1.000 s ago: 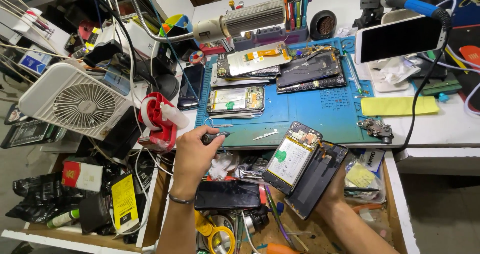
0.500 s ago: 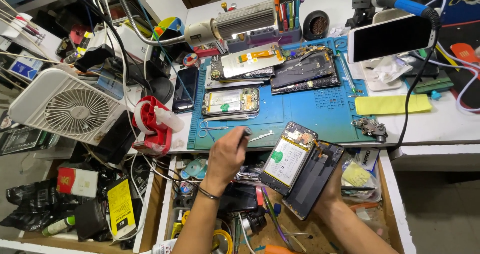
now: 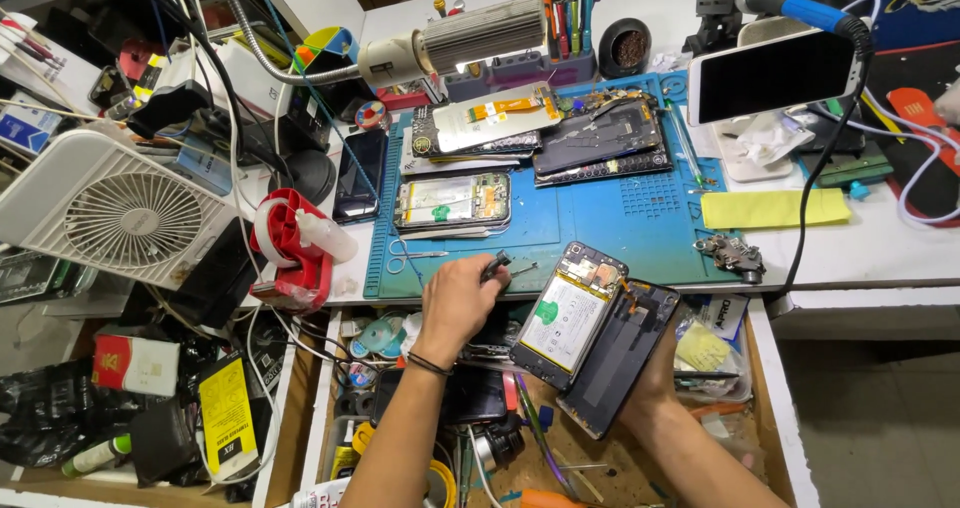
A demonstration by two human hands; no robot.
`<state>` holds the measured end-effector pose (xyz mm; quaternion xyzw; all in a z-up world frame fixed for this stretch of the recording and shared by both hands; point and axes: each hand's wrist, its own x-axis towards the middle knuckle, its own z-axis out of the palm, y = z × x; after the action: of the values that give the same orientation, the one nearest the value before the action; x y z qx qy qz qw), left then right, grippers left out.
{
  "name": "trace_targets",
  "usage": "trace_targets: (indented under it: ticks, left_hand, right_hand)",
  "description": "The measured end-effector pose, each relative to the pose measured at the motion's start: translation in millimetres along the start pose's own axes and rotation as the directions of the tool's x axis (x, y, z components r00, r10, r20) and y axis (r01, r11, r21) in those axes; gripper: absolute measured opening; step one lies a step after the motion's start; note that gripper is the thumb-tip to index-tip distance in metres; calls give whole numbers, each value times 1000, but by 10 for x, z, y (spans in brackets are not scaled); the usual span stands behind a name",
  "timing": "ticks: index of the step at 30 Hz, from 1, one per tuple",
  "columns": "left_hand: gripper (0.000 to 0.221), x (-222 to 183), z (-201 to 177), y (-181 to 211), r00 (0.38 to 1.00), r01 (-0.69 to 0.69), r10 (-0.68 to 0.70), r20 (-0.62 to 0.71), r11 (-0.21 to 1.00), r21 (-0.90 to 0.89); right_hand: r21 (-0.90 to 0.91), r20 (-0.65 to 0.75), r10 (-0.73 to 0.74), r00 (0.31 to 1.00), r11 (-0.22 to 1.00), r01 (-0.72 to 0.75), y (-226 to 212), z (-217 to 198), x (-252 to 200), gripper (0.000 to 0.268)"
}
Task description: The person is repairing a smartphone by inspecting and reassembling internal components like the battery and motherboard.
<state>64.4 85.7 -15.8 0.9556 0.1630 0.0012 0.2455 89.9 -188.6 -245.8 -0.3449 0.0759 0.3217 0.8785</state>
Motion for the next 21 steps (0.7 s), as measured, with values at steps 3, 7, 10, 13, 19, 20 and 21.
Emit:
trace_targets:
  ticks: [3,7,10,13,19,20,21]
  left_hand:
    - [14,-103,125,-17,966,-209,189,-176,973,-100]
    - [23,-155,414,21,830,-484,460,-315,875,2]
    - [20,-191,350,217,640,-645,630,-440,752,139]
    - [23,-174,342,295,562,-692,677,-476,699,179]
    - [18,-191,320,248,463,-728,703,-541,649,220]
    - [19,-185,321,245,442,-755,698,-564,629,185]
    - [20,-181,321,242,423,-781,690,-587,606,150]
  right_hand:
    - [1,-1,-4,1000,1000,4,17,6,15,73]
    - [-2,-27,2,1000,1000,-2,7,-32,-143,74]
    - [-13,-24,7,1000,1000,-8,-15,7,-171,74]
    - [-17,-37,-4,999,1000,3,-70,-2,-193,75]
    - [-9,-79,18,997,1000,-19,30,-70,-193,75]
    - [-6,-87,18,996,1000,-19,39,-82,-178,75]
    - [-3,-95,18,995,1000,-18,49,-92,-167,76]
